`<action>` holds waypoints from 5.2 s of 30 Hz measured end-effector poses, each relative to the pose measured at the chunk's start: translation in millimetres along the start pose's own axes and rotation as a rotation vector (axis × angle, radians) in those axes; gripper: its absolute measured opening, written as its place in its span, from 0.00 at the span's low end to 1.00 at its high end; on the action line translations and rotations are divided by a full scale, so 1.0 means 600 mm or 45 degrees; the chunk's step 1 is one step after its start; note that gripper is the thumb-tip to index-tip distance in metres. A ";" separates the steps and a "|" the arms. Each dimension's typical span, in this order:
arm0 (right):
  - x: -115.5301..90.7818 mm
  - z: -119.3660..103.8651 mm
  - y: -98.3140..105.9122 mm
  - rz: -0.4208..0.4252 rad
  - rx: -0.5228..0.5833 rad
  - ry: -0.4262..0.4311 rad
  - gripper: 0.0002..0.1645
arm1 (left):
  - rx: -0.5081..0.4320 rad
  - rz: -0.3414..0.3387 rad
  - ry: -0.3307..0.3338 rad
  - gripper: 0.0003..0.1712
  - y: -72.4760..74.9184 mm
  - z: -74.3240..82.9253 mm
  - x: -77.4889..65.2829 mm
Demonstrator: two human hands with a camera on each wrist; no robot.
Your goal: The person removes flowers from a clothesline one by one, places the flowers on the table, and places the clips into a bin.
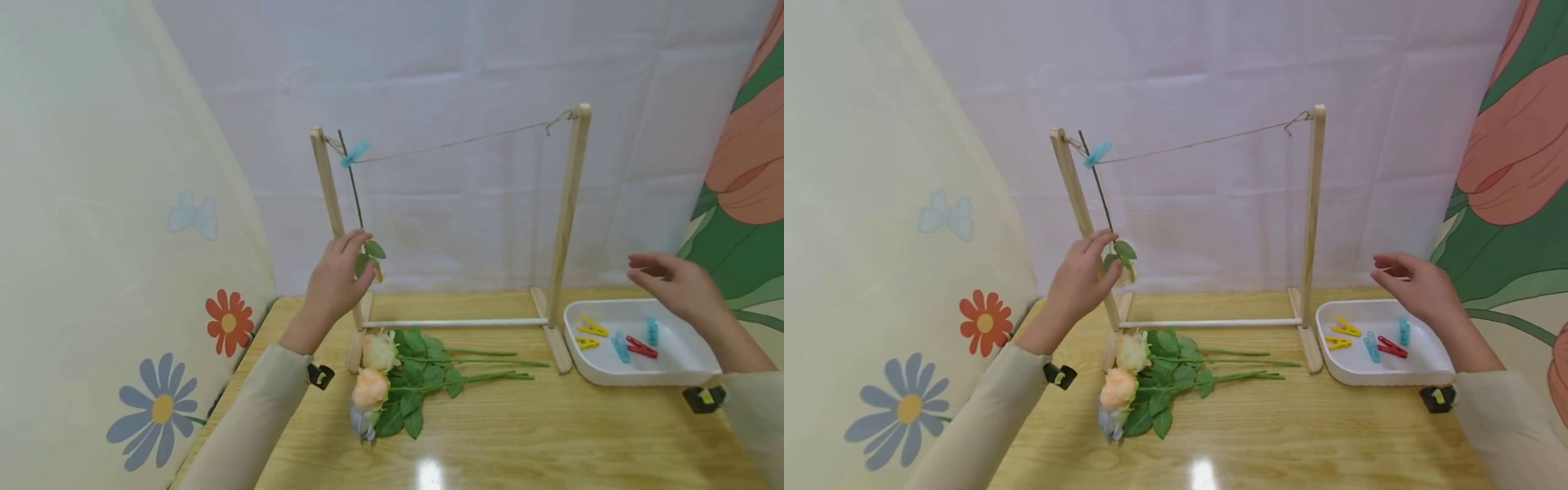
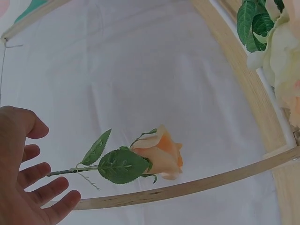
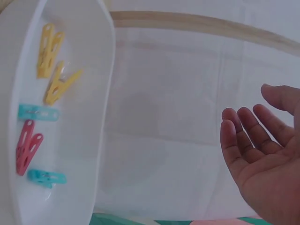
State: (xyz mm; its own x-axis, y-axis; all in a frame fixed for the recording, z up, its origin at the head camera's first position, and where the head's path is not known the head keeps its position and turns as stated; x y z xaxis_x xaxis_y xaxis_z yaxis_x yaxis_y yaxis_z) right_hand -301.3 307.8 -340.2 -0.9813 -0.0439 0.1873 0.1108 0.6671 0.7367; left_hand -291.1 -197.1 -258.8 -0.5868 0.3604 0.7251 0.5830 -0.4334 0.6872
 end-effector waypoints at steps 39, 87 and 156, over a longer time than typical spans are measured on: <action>0.006 -0.216 -0.002 0.081 0.401 0.283 0.26 | -0.695 0.077 0.666 0.41 -0.009 -0.047 0.076; 0.152 -0.563 -0.069 -0.168 0.709 0.517 0.24 | -0.983 0.197 0.739 0.34 -0.002 -0.055 0.091; 0.176 -0.640 -0.135 0.281 1.039 0.428 0.06 | -0.948 0.258 0.622 0.32 -0.007 -0.015 0.087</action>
State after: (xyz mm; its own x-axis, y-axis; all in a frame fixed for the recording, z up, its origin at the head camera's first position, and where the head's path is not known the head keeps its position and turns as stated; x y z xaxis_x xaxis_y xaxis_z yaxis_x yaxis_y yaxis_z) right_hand -353.6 -36.7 -130.4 -0.8393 0.0179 0.5433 0.0191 0.9998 -0.0034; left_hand -328.9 -184.1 -224.3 -0.7842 -0.0966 0.6129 0.2868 -0.9324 0.2200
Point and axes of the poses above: each hand's wrist, its own x-axis towards the middle knuckle, its own y-axis out of the back of the hand, z = x × y, the point moved 7 cm from there along x, towards the middle knuckle
